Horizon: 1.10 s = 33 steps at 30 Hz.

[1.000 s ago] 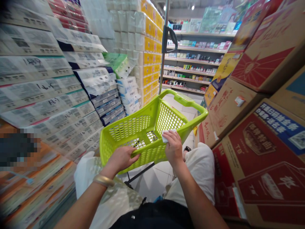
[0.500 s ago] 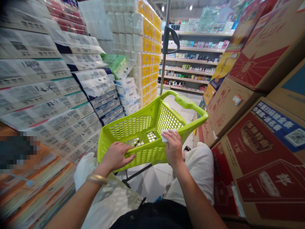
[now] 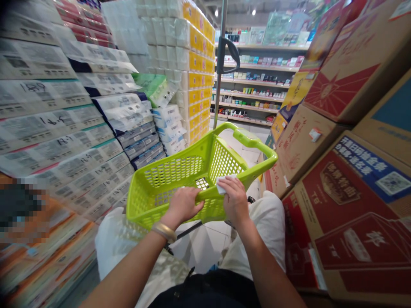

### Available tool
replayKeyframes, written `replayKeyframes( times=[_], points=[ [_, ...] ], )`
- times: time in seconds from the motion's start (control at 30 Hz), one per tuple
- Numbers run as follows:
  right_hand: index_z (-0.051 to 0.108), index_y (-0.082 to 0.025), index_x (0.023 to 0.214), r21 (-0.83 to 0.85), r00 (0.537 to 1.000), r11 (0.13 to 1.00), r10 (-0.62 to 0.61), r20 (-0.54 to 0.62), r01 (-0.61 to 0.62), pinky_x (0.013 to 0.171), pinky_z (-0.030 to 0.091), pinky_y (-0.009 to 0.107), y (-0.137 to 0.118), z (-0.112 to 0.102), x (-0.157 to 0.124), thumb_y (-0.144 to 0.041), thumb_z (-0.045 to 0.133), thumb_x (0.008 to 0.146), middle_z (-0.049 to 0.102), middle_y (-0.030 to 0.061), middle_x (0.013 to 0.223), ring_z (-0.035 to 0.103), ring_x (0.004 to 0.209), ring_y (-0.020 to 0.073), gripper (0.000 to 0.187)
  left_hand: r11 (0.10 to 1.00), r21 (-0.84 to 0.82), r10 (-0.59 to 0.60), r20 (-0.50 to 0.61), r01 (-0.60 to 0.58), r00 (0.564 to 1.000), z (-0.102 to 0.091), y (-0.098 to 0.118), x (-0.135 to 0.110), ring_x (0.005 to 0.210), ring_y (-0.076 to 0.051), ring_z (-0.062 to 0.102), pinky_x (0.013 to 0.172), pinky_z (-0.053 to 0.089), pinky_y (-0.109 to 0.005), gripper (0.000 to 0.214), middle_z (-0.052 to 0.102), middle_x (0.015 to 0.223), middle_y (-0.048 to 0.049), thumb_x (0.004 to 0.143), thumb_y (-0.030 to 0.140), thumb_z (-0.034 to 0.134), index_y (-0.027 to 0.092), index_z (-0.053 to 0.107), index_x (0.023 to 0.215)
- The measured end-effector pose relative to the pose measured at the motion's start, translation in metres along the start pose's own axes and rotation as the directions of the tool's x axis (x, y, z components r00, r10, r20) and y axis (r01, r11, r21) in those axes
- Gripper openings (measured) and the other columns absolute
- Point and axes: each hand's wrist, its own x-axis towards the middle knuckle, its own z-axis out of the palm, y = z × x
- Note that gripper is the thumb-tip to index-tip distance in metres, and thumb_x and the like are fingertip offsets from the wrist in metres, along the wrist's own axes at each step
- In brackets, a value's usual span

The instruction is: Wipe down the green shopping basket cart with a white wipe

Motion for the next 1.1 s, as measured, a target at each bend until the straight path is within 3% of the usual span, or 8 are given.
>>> replayKeyframes(
  times=[0.13,0.37,0.5,0.63,0.7,0.8,0.87,1.1],
  points=[
    [0.074,-0.022,0.101,-0.068,0.987,0.995,0.069,-0.146,-0.080,0.109,0.041,0.048,0.005,-0.002,0.004,-0.002,0.041,0.080,0.075,0.0049,0.106,0.064,0.110,0.0224,0.044,0.998,-0.002,-0.057,0.023,0.057,0.998,0.008,0.001,0.000,0.089,-0.024,0.069,0.076,0.049,-0.034,0.026,0.073,0.096,-0.0055,0.089,0.044,0.048,0.026,0.064,0.099],
    [0.073,-0.024,0.103,0.072,0.991,0.995,-0.069,0.115,0.061,0.108,0.042,0.040,-0.033,0.031,-0.013,0.000,0.041,0.079,0.075,0.0022,0.108,0.064,0.111,0.0186,0.046,0.999,-0.001,-0.045,-0.010,0.045,0.999,0.007,0.000,-0.006,0.091,-0.025,0.069,0.073,0.048,-0.033,0.025,0.074,0.099,-0.0067,0.089,0.041,0.047,0.025,0.062,0.102],
    [0.074,-0.024,0.103,-0.020,0.999,1.000,0.013,-0.047,-0.014,0.110,0.041,0.044,-0.009,0.010,-0.003,-0.001,0.041,0.079,0.075,0.0033,0.108,0.063,0.112,0.0201,0.046,0.998,0.004,-0.058,-0.015,0.058,0.998,0.007,-0.002,-0.009,0.089,-0.025,0.068,0.073,0.048,-0.034,0.026,0.074,0.096,-0.0065,0.089,0.042,0.046,0.025,0.063,0.099],
    [0.074,-0.023,0.101,-0.099,0.971,0.993,0.045,-0.235,-0.070,0.110,0.040,0.046,0.006,-0.005,0.004,-0.003,0.041,0.081,0.075,0.0046,0.106,0.063,0.112,0.0212,0.043,0.998,0.007,-0.066,-0.031,0.066,0.997,0.008,-0.003,-0.011,0.089,-0.024,0.068,0.073,0.048,-0.033,0.026,0.074,0.094,-0.0061,0.089,0.043,0.047,0.025,0.064,0.097],
    [0.074,-0.024,0.102,-0.083,0.985,0.996,0.020,-0.174,-0.035,0.110,0.040,0.046,-0.004,0.002,-0.001,-0.003,0.042,0.081,0.075,0.0039,0.105,0.063,0.111,0.0212,0.044,0.998,0.004,-0.065,-0.038,0.065,0.997,0.007,-0.003,-0.012,0.089,-0.023,0.068,0.073,0.047,-0.032,0.025,0.074,0.093,-0.0061,0.089,0.042,0.048,0.026,0.065,0.097],
    [0.073,-0.025,0.102,0.004,0.999,0.999,-0.046,0.013,0.046,0.109,0.042,0.044,-0.024,0.018,-0.012,-0.002,0.042,0.079,0.075,0.0023,0.106,0.063,0.110,0.0204,0.045,0.998,0.010,-0.054,-0.046,0.055,0.997,0.005,-0.003,-0.013,0.089,-0.024,0.068,0.072,0.047,-0.032,0.024,0.074,0.091,-0.0063,0.089,0.040,0.047,0.025,0.065,0.096],
    [0.073,-0.025,0.103,0.036,0.997,0.998,-0.058,0.041,0.057,0.109,0.042,0.043,-0.028,0.021,-0.015,-0.001,0.042,0.079,0.075,0.0023,0.106,0.063,0.111,0.0201,0.046,0.999,0.010,-0.053,-0.040,0.053,0.998,0.004,-0.003,-0.014,0.088,-0.023,0.068,0.072,0.047,-0.032,0.024,0.073,0.091,-0.0065,0.089,0.040,0.047,0.025,0.065,0.096],
    [0.074,-0.023,0.100,-0.089,0.963,0.994,0.030,-0.267,-0.056,0.108,0.042,0.049,0.008,-0.013,0.003,-0.003,0.041,0.083,0.075,0.0057,0.104,0.063,0.111,0.0227,0.042,0.998,0.000,-0.064,-0.023,0.064,0.998,0.003,-0.004,-0.016,0.089,-0.024,0.067,0.074,0.047,-0.033,0.025,0.073,0.092,-0.0073,0.088,0.041,0.048,0.025,0.065,0.095]
  ],
)
